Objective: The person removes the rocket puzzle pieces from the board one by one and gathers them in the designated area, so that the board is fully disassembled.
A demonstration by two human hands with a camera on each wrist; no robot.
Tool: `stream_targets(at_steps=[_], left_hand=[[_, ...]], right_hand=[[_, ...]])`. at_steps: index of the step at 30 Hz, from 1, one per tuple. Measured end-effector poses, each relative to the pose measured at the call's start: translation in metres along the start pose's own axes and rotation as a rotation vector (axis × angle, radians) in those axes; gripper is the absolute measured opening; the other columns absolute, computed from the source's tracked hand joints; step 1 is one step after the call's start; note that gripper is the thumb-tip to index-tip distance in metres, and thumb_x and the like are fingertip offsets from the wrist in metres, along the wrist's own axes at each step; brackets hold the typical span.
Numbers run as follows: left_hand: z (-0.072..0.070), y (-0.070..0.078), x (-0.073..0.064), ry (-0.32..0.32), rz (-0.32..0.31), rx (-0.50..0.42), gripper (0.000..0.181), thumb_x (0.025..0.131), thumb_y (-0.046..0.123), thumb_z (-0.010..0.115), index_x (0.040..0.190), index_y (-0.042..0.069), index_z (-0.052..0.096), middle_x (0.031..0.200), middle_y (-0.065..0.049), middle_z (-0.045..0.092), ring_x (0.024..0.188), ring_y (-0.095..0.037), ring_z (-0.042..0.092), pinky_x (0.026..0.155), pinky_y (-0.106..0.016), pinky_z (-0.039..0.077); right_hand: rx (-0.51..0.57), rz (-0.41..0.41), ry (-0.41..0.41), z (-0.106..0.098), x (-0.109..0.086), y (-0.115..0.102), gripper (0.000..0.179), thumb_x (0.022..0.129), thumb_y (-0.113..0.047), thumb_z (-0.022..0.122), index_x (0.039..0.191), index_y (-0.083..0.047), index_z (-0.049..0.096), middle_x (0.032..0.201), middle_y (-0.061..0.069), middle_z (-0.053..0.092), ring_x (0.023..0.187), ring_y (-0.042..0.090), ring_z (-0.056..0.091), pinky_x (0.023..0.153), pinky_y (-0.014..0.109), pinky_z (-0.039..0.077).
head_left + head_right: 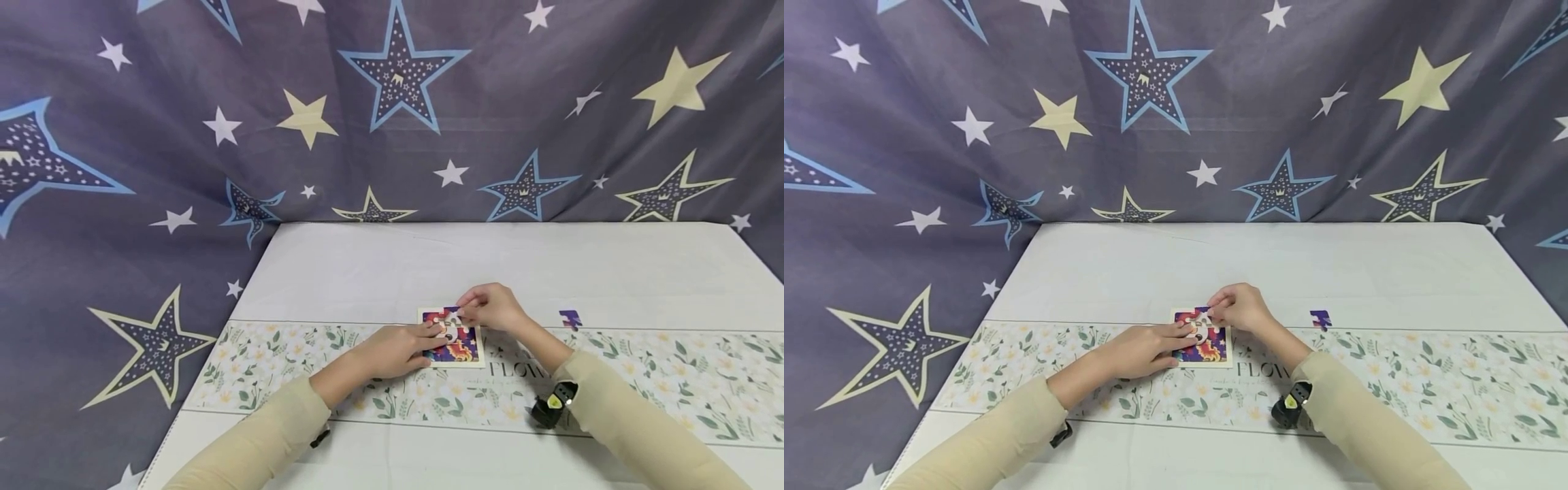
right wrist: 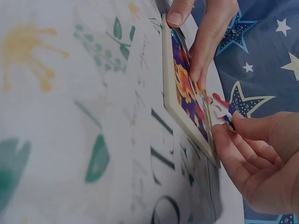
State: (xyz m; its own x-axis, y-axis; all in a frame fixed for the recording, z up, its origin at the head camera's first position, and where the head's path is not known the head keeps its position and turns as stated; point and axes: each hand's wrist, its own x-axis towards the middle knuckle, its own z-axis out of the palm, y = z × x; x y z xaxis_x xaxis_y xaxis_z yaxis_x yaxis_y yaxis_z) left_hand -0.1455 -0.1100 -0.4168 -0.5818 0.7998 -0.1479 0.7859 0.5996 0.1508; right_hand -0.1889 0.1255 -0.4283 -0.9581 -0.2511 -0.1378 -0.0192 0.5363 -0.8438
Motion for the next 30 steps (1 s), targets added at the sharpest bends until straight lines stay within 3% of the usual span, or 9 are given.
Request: stream_targets(at_steps=[9, 20, 30], left_hand=[[0.004, -0.001, -0.001, 0.015, 0.006, 0.002, 0.048, 0.099, 0.035, 0.052, 0.145, 0.023, 0.045, 0.154, 0.001, 0.040, 0.142, -0.016, 0.040, 0.110, -0.037, 0.044], [0.005, -0.001, -0.002, 0.016, 0.003, 0.018, 0.048, 0.099, 0.036, 0.051, 0.146, 0.024, 0.044, 0.154, 0.002, 0.038, 0.143, -0.015, 0.037, 0.111, -0.035, 0.042], [0.005, -0.001, -0.001, 0.023, -0.003, 0.022, 0.048, 0.099, 0.037, 0.052, 0.145, 0.025, 0.045, 0.153, 0.003, 0.040, 0.142, -0.014, 0.039, 0.109, -0.035, 0.044]], right_hand=[[0.053, 0.020, 0.010, -0.019, -0.015, 0.010, 0.014, 0.088, -0.003, 0.064, 0.099, 0.004, 0.069, 0.082, 0.013, 0.073, 0.072, 0.019, 0.073, 0.068, 0.031, 0.061], [0.034, 0.086, 0.042, -0.050, -0.033, 0.028, 0.020, 0.091, -0.007, 0.063, 0.105, 0.006, 0.066, 0.087, 0.012, 0.071, 0.074, 0.015, 0.071, 0.069, 0.028, 0.061], [-0.006, 0.090, 0.073, -0.069, -0.044, 0.049, 0.024, 0.091, -0.008, 0.064, 0.108, 0.009, 0.065, 0.088, 0.014, 0.073, 0.071, 0.012, 0.070, 0.067, 0.026, 0.060]])
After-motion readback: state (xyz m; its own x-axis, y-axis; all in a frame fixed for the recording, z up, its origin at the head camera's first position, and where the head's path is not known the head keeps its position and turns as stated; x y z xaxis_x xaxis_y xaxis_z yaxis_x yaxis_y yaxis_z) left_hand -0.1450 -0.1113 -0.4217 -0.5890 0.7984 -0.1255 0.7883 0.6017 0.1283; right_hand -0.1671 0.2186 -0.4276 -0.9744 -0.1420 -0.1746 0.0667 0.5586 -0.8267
